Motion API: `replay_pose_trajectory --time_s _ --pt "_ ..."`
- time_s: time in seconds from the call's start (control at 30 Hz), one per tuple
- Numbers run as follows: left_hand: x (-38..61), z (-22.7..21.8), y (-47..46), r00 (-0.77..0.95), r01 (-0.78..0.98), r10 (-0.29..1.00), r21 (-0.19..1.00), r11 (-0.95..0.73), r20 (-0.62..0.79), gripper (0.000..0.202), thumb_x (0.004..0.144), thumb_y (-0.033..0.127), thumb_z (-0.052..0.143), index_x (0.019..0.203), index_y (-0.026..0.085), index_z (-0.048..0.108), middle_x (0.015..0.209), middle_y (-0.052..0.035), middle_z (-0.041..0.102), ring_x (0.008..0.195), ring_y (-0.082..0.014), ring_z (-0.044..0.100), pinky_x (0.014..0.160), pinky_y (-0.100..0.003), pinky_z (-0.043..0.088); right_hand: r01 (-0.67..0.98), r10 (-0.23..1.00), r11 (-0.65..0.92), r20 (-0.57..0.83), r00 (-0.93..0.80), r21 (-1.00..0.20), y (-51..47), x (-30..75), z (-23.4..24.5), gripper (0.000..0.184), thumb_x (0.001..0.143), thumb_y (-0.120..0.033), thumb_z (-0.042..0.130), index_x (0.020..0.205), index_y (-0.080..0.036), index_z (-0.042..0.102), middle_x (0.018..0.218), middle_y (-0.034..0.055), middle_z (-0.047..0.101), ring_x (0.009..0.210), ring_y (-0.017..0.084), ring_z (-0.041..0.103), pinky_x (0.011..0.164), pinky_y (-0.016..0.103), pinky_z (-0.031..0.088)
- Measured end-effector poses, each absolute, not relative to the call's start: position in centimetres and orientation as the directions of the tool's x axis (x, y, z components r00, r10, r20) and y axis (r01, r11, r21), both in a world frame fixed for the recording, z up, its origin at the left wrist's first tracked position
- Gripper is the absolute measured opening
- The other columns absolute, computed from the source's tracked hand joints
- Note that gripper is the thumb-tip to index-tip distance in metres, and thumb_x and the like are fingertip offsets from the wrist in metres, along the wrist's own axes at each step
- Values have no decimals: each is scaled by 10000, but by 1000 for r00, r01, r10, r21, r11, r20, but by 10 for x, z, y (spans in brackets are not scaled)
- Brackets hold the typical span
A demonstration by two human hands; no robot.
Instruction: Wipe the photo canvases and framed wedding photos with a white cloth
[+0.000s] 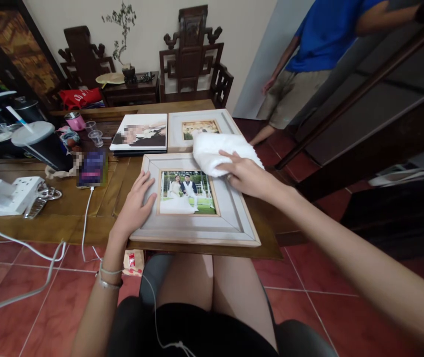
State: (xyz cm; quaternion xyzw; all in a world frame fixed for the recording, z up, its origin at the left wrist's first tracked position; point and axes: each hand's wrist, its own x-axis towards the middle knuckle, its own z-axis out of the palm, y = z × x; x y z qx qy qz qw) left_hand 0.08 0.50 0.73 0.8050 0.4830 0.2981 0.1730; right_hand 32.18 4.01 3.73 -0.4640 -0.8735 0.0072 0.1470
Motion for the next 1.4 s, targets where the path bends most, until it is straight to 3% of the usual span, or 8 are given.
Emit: replay_pose_trajectory --time_s 0.17,0.3,0.53,0.7,0.93,1.13,1.27,1.4 --pt "1 9 3 346 681 881 559 -472 322 401 959 291 471 1333 170 552 1543 -141 419 1486 -249 281 1206 -523 252 836 825 537 279 -492 -114 60 317 35 593 712 61 398 1221 -84 664 1322 198 616 1309 346 514 1084 545 410" --pt "1 9 3 339 689 880 549 -473 332 403 957 299 475 1323 151 555 1531 -155 433 1483 -255 289 1209 -516 248 808 807 574 258 -531 -135 32 321 37 551 690 41 442 1143 -133 704 1295 156 636 1204 318 601 1054 493 460" --pt "1 8 4 335 687 880 551 -473 337 413 957 308 474 1327 141 552 1531 -165 429 1483 -259 289 1209 -514 248 718 741 671 174 -648 -185 -82 314 51 614 605 73 452 1023 -280 731 1408 31 578 1361 285 468 1109 533 428" --pt "1 9 4 342 682 880 557 -473 329 410 961 318 470 1328 154 553 1532 -155 432 1484 -257 286 1207 -526 243 686 722 690 162 -672 -232 -132 300 59 580 646 63 485 1042 -279 734 1493 42 492 1413 311 386 1090 556 452" --pt "1 8 4 359 677 877 558 -479 318 407 963 307 470 1334 157 544 1542 -149 416 1496 -252 256 1212 -514 236 779 789 608 226 -571 -154 -68 291 48 539 658 105 432 987 -188 742 1403 124 576 1370 357 442 1094 639 400" --pt "1 10 3 358 678 882 564 -471 306 401 964 306 478 1332 159 544 1548 -151 406 1494 -255 260 1212 -515 239 848 830 514 324 -455 -128 23 295 40 603 722 65 409 1228 -155 653 1470 144 504 1400 378 390 1075 646 411" --pt "0 10 3 354 682 884 562 -468 306 403 963 310 483 1333 163 546 1544 -148 413 1493 -258 263 1216 -511 235 857 823 516 269 -501 18 53 289 41 513 762 25 436 1207 -90 664 1485 187 475 1379 413 402 1095 635 371" --pt "0 10 4 357 684 880 554 -475 314 401 963 303 484 1332 159 547 1540 -150 421 1489 -258 273 1210 -518 244 811 784 579 218 -581 77 42 285 38 520 726 31 477 1179 -121 681 1394 158 573 1294 353 511 1092 565 401"
